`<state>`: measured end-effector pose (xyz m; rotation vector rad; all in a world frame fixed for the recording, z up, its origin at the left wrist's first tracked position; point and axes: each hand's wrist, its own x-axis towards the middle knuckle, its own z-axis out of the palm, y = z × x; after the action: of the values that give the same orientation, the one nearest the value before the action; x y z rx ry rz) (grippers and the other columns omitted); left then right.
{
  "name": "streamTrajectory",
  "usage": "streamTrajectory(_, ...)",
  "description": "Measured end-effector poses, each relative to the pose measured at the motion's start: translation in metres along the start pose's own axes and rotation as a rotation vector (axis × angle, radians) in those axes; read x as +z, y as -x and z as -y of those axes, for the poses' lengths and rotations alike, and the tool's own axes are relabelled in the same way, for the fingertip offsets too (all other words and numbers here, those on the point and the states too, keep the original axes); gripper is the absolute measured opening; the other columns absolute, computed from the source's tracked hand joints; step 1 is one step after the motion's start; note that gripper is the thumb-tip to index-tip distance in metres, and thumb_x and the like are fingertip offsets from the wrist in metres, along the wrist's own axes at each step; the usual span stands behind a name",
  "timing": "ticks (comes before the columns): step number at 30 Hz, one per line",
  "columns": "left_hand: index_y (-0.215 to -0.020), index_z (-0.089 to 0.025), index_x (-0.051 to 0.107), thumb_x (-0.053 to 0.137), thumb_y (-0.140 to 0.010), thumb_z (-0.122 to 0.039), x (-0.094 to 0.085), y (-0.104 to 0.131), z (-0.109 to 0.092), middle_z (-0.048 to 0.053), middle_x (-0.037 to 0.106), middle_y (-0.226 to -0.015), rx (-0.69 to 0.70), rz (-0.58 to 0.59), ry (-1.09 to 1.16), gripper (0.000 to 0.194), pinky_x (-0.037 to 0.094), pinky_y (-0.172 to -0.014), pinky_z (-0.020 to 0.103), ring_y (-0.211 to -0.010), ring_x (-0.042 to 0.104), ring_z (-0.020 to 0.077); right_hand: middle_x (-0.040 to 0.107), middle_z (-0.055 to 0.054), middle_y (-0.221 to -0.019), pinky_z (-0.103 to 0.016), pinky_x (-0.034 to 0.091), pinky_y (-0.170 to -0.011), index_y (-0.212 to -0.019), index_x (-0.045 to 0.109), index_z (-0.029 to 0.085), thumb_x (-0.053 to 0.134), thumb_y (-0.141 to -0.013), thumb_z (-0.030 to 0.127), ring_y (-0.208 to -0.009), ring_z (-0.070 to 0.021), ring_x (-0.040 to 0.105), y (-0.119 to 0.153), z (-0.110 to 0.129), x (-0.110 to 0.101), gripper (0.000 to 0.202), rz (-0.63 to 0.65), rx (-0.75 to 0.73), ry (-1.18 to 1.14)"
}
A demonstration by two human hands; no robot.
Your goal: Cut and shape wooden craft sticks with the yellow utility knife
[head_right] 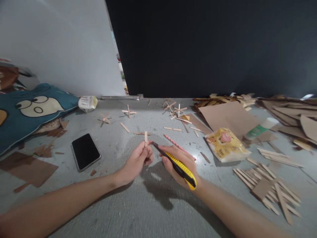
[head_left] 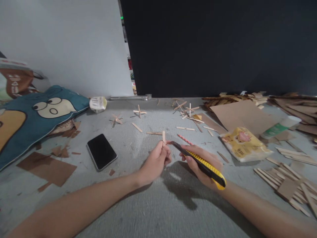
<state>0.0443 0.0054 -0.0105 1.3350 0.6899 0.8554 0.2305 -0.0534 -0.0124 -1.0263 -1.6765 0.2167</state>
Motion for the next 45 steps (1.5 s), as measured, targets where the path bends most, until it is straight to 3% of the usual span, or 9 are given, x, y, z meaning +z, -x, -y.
streamTrajectory(7,-0.113,-0.021,0.050,0.045,-0.103,-0.066,0.000,0.002,-0.001,-0.005,0.046,-0.079,0.004,0.069,-0.034,0.047,0.034,-0.061,0.029,-0.061,0.041,0.0113,0.083,-0.004,-0.096,-0.032,0.068,-0.078,-0.123,0.070,0.028,0.063,-0.100,0.025,-0.075,-0.0185,0.080,0.005,-0.005,0.004,0.025,0.026,0.010,0.036)
streamTrajectory(14,-0.089,-0.023,0.043,0.040,-0.105,-0.066,-0.001,0.003,0.001,-0.004,0.044,-0.076,0.003,0.079,-0.105,0.047,0.035,-0.061,0.029,-0.062,0.042,0.0115,0.083,-0.003,-0.096,-0.027,0.067,-0.074,-0.122,0.069,0.025,0.062,-0.099,0.022,-0.073,-0.0162,0.080,0.000,0.001,0.004,0.024,0.047,-0.004,0.057)
streamTrajectory(26,-0.098,-0.023,0.044,0.039,-0.106,-0.062,0.001,0.004,0.002,-0.004,0.047,-0.081,0.005,0.069,-0.136,0.040,0.036,-0.059,0.026,-0.063,0.042,0.0110,0.083,-0.005,-0.096,-0.032,0.069,-0.073,-0.121,0.070,0.027,0.060,-0.100,0.025,-0.071,-0.0187,0.080,0.001,-0.002,0.005,0.023,0.058,-0.009,0.080)
streamTrajectory(34,-0.093,-0.024,0.038,0.036,-0.109,-0.052,-0.003,0.005,0.009,-0.003,0.048,-0.079,0.057,0.041,-0.334,0.031,0.043,-0.063,0.028,-0.066,0.046,0.0128,0.082,-0.006,-0.097,-0.030,0.068,-0.071,-0.122,0.068,0.025,0.060,-0.098,0.020,-0.074,-0.0193,0.081,0.003,0.008,0.011,0.025,0.058,-0.031,0.084)
streamTrajectory(45,-0.092,-0.024,0.039,0.035,-0.107,-0.060,0.000,0.004,0.006,-0.004,0.047,-0.079,0.014,0.096,-0.208,0.039,0.040,-0.060,0.027,-0.063,0.043,0.0115,0.083,-0.005,-0.094,-0.030,0.067,-0.069,-0.118,0.070,0.025,0.064,-0.098,0.026,-0.073,-0.0192,0.080,0.007,0.002,0.011,0.021,0.033,0.128,-0.020)
